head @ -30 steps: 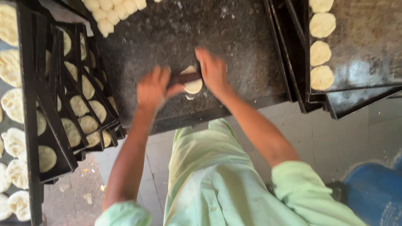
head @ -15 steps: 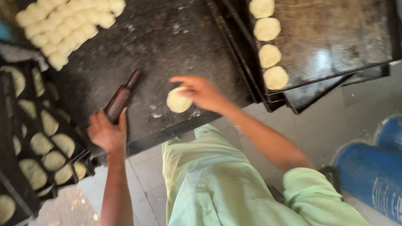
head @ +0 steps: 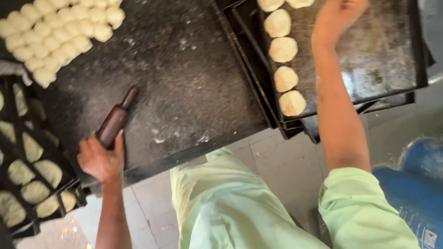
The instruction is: The person rolls out small pieces of dough into flat circles using a rolling pin and places them onto a metal baking tray.
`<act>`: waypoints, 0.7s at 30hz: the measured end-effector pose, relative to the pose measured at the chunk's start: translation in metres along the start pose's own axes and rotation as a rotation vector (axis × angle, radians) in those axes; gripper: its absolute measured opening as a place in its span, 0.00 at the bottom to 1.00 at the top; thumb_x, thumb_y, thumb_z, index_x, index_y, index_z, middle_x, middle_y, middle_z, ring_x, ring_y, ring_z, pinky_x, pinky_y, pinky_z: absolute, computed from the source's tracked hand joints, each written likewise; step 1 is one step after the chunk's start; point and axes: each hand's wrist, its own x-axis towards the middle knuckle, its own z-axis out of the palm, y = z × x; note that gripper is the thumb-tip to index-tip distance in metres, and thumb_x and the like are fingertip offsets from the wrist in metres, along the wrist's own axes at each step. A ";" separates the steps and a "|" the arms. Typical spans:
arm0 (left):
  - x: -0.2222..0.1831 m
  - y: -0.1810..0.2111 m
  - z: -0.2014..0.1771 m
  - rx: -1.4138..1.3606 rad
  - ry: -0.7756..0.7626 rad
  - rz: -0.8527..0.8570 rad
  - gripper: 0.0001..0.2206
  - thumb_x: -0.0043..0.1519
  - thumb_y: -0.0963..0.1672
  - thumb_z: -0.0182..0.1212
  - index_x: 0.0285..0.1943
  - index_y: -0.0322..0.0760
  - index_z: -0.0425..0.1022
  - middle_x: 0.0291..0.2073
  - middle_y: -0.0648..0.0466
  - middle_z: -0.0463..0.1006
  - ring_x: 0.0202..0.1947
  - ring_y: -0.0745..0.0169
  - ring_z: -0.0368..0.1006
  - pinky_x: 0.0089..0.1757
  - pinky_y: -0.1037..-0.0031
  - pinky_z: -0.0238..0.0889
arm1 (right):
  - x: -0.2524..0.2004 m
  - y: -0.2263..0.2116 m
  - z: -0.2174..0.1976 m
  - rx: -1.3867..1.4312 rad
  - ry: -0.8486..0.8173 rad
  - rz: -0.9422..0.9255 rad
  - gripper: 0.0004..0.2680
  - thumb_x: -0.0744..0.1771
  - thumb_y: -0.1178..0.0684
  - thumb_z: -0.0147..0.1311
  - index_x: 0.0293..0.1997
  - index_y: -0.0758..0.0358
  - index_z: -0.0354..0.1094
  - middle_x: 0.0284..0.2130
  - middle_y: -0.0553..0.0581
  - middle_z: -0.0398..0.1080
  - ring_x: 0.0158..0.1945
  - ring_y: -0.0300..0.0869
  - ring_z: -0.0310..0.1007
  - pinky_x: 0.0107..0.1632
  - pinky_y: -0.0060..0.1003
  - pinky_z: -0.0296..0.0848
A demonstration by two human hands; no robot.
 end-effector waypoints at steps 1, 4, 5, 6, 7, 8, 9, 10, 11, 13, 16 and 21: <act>0.000 0.001 -0.002 -0.006 -0.007 -0.005 0.30 0.69 0.62 0.67 0.54 0.32 0.74 0.44 0.46 0.74 0.39 0.43 0.73 0.40 0.56 0.65 | -0.010 -0.024 0.001 0.053 -0.019 0.060 0.10 0.70 0.62 0.58 0.34 0.66 0.57 0.32 0.52 0.60 0.35 0.41 0.59 0.40 0.39 0.65; 0.000 -0.001 -0.008 0.008 -0.054 -0.068 0.30 0.64 0.61 0.70 0.56 0.33 0.76 0.44 0.44 0.75 0.36 0.41 0.73 0.39 0.55 0.66 | -0.097 -0.115 0.054 0.067 -0.665 0.015 0.04 0.68 0.62 0.58 0.43 0.65 0.65 0.40 0.57 0.68 0.40 0.43 0.70 0.44 0.40 0.72; -0.001 -0.001 -0.009 0.003 -0.049 -0.078 0.31 0.63 0.61 0.70 0.56 0.33 0.76 0.45 0.44 0.75 0.36 0.41 0.73 0.39 0.55 0.67 | -0.134 -0.144 0.085 0.098 -0.884 -0.023 0.05 0.67 0.63 0.58 0.46 0.65 0.68 0.43 0.58 0.70 0.41 0.43 0.73 0.46 0.40 0.74; 0.002 -0.001 -0.007 -0.006 -0.040 -0.077 0.31 0.62 0.60 0.70 0.56 0.33 0.76 0.45 0.44 0.75 0.36 0.41 0.73 0.39 0.55 0.67 | -0.172 -0.166 0.119 0.144 -1.049 -0.084 0.07 0.67 0.63 0.58 0.49 0.65 0.71 0.45 0.60 0.73 0.43 0.44 0.77 0.47 0.40 0.76; 0.004 -0.002 -0.006 -0.015 -0.030 -0.076 0.31 0.61 0.60 0.70 0.56 0.33 0.76 0.45 0.43 0.75 0.36 0.41 0.74 0.39 0.54 0.67 | -0.211 -0.181 0.158 0.185 -1.105 -0.197 0.09 0.66 0.63 0.58 0.52 0.65 0.74 0.48 0.61 0.76 0.44 0.45 0.80 0.49 0.40 0.79; 0.005 -0.003 -0.006 -0.038 -0.031 -0.074 0.30 0.61 0.60 0.70 0.56 0.32 0.76 0.45 0.43 0.75 0.37 0.40 0.74 0.40 0.54 0.67 | -0.244 -0.188 0.196 0.123 -1.005 -0.411 0.10 0.66 0.61 0.58 0.53 0.66 0.73 0.49 0.62 0.75 0.50 0.51 0.76 0.52 0.43 0.76; 0.005 -0.003 -0.007 -0.061 -0.032 -0.073 0.30 0.61 0.59 0.71 0.55 0.32 0.76 0.45 0.43 0.76 0.37 0.40 0.75 0.40 0.54 0.68 | -0.271 -0.189 0.233 0.062 -0.893 -0.619 0.10 0.66 0.60 0.59 0.53 0.67 0.72 0.49 0.63 0.74 0.55 0.56 0.72 0.55 0.47 0.74; 0.007 -0.002 -0.007 -0.067 -0.027 -0.076 0.29 0.61 0.59 0.70 0.55 0.32 0.76 0.45 0.43 0.76 0.37 0.40 0.75 0.40 0.54 0.68 | -0.283 -0.181 0.266 -0.071 -0.931 -0.593 0.11 0.66 0.62 0.58 0.54 0.66 0.72 0.49 0.63 0.74 0.56 0.56 0.72 0.57 0.47 0.73; 0.010 -0.002 -0.006 -0.073 -0.022 -0.080 0.29 0.60 0.58 0.70 0.55 0.32 0.76 0.45 0.42 0.76 0.37 0.40 0.75 0.40 0.54 0.68 | -0.290 -0.174 0.295 -0.204 -0.968 -0.566 0.11 0.66 0.63 0.57 0.55 0.64 0.72 0.49 0.63 0.73 0.57 0.56 0.72 0.59 0.47 0.73; 0.009 -0.007 -0.008 -0.088 0.000 -0.073 0.28 0.60 0.58 0.69 0.55 0.32 0.75 0.45 0.43 0.76 0.39 0.41 0.76 0.41 0.55 0.69 | -0.298 -0.163 0.329 -0.251 -0.950 -0.523 0.11 0.67 0.65 0.57 0.55 0.61 0.72 0.49 0.61 0.72 0.57 0.55 0.72 0.60 0.46 0.72; 0.006 -0.009 -0.008 -0.115 0.016 -0.039 0.27 0.62 0.57 0.68 0.56 0.33 0.73 0.45 0.44 0.75 0.41 0.43 0.77 0.43 0.55 0.69 | -0.294 -0.158 0.272 -0.030 -0.888 -0.392 0.12 0.68 0.66 0.56 0.56 0.59 0.72 0.51 0.59 0.71 0.57 0.55 0.71 0.59 0.46 0.72; 0.007 -0.016 -0.002 -0.129 -0.069 -0.024 0.28 0.64 0.58 0.69 0.57 0.31 0.72 0.43 0.43 0.75 0.39 0.44 0.76 0.40 0.56 0.69 | -0.337 -0.223 0.069 -0.147 -1.078 -0.279 0.11 0.68 0.61 0.58 0.57 0.63 0.68 0.54 0.64 0.67 0.58 0.59 0.67 0.59 0.55 0.68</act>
